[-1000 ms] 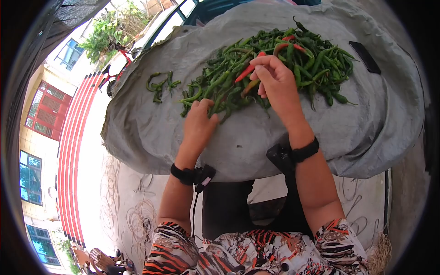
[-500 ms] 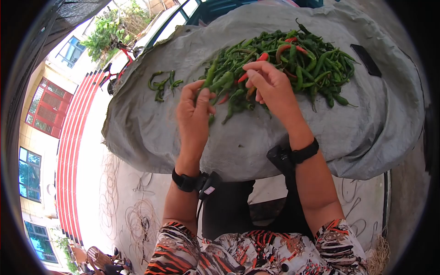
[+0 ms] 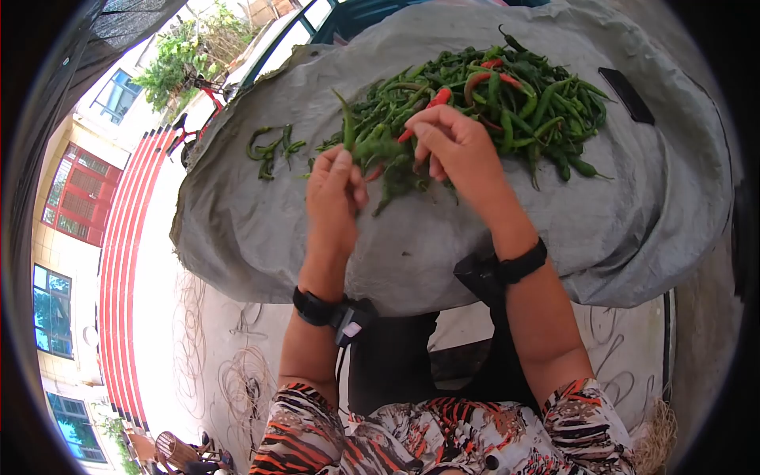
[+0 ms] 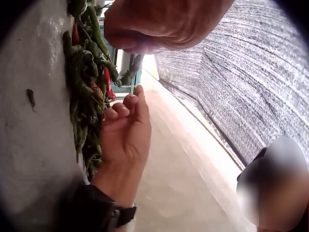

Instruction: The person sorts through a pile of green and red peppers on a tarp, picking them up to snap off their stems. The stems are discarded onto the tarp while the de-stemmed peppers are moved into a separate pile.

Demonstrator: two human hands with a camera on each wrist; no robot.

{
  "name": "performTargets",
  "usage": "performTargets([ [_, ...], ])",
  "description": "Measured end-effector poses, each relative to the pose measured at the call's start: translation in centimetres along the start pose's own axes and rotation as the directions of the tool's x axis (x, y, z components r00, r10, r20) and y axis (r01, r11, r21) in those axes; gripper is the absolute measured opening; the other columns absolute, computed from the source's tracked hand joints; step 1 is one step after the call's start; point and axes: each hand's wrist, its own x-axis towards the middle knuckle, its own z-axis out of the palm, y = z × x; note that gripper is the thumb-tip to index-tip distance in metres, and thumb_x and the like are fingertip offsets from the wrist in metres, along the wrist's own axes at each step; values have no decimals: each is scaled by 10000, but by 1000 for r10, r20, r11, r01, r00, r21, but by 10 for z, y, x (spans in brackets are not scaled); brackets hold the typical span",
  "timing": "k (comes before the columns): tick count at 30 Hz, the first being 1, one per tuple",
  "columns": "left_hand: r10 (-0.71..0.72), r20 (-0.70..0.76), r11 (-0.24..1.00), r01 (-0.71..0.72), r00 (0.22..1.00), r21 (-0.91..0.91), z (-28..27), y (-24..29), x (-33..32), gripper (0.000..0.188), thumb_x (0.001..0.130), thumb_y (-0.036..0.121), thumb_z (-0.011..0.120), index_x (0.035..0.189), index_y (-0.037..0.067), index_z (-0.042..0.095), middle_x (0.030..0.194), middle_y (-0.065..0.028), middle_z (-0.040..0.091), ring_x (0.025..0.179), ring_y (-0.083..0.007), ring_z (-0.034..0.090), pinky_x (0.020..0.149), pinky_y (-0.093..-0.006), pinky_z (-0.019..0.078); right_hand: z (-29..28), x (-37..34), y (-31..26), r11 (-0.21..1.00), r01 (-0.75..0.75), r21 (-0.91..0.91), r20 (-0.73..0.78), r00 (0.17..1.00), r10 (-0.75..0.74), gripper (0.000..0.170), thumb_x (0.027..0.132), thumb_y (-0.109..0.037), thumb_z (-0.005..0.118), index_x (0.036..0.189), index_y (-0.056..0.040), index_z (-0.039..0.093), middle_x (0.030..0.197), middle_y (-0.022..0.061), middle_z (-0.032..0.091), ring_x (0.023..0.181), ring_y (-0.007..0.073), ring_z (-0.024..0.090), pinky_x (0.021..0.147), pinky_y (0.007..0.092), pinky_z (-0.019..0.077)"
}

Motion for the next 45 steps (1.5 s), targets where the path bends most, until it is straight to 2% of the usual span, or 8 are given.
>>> performTargets([
  [7, 35, -271, 999, -32, 962, 18, 23, 17, 34, 269, 1003, 236, 537, 1179, 34, 518, 922, -55, 602, 683, -121, 609, 568, -236, 438, -9, 4, -2, 998, 33, 57, -69, 997, -29, 166, 970, -148, 559, 1044, -23, 638, 755, 24, 619, 534, 58, 521, 477, 207, 424],
  [19, -240, 229, 802, 59, 943, 594, 20, 36, 12, 291, 971, 236, 597, 1135, -4, 593, 882, -29, 633, 650, -60, 512, 613, -221, 422, -9, 2, -3, 999, 34, 39, -88, 996, -31, 169, 969, -148, 558, 1052, -22, 635, 756, 30, 617, 535, 60, 519, 476, 210, 422],
  [22, 167, -65, 955, -145, 984, 258, 36, 23, 23, 322, 914, 146, 633, 1194, -7, 587, 1035, -95, 619, 809, -141, 556, 770, -292, 461, -11, 2, -1, 998, 37, 49, -85, 996, -33, 170, 969, -152, 558, 1055, -27, 635, 755, 29, 620, 538, 59, 521, 479, 210, 425],
  [25, 547, 441, 16, -536, 712, 844, 22, 13, 18, 402, 818, 73, 674, 1215, 40, 612, 1133, -146, 578, 973, -231, 552, 889, -362, 441, -12, 3, 0, 999, 43, 33, -79, 996, -40, 171, 970, -153, 555, 1056, -28, 634, 754, 26, 623, 534, 57, 521, 477, 208, 424],
  [28, 148, 554, 125, -571, 819, 811, 27, -4, -10, 399, 738, 51, 707, 1133, 86, 660, 1096, -139, 583, 1016, -266, 550, 877, -375, 443, -14, 3, 1, 999, 49, 19, -85, 995, -47, 170, 972, -152, 553, 1054, -27, 633, 755, 23, 627, 526, 58, 520, 474, 207, 423],
  [34, 470, 402, 327, -578, 786, 748, 35, -20, -7, 204, 843, 21, 676, 1043, 57, 663, 920, -78, 628, 848, -201, 607, 715, -313, 486, -17, 3, 0, 1000, 27, 2, -70, 997, -27, 169, 959, -148, 564, 1063, -30, 626, 781, 24, 638, 525, 63, 527, 472, 209, 428],
  [40, 331, 12, 874, -311, 944, 373, 42, -1, -6, 119, 946, 49, 610, 1050, 8, 649, 910, -14, 644, 788, -73, 585, 662, -241, 483, -10, -7, -5, 969, 34, -244, 172, 985, 8, 276, 849, -76, 609, 1122, -36, 616, 914, 79, 656, 625, 123, 599, 579, 274, 497],
  [45, 384, 208, 482, -387, 900, 786, 20, -17, -7, 181, 910, -4, 565, 1065, 18, 656, 937, -78, 612, 818, -156, 596, 699, -294, 483, -10, -4, 28, 724, 402, -561, 355, 907, -229, 307, 802, -23, 581, 1104, -18, 637, 955, 126, 659, 827, 199, 664, 748, 327, 519],
])
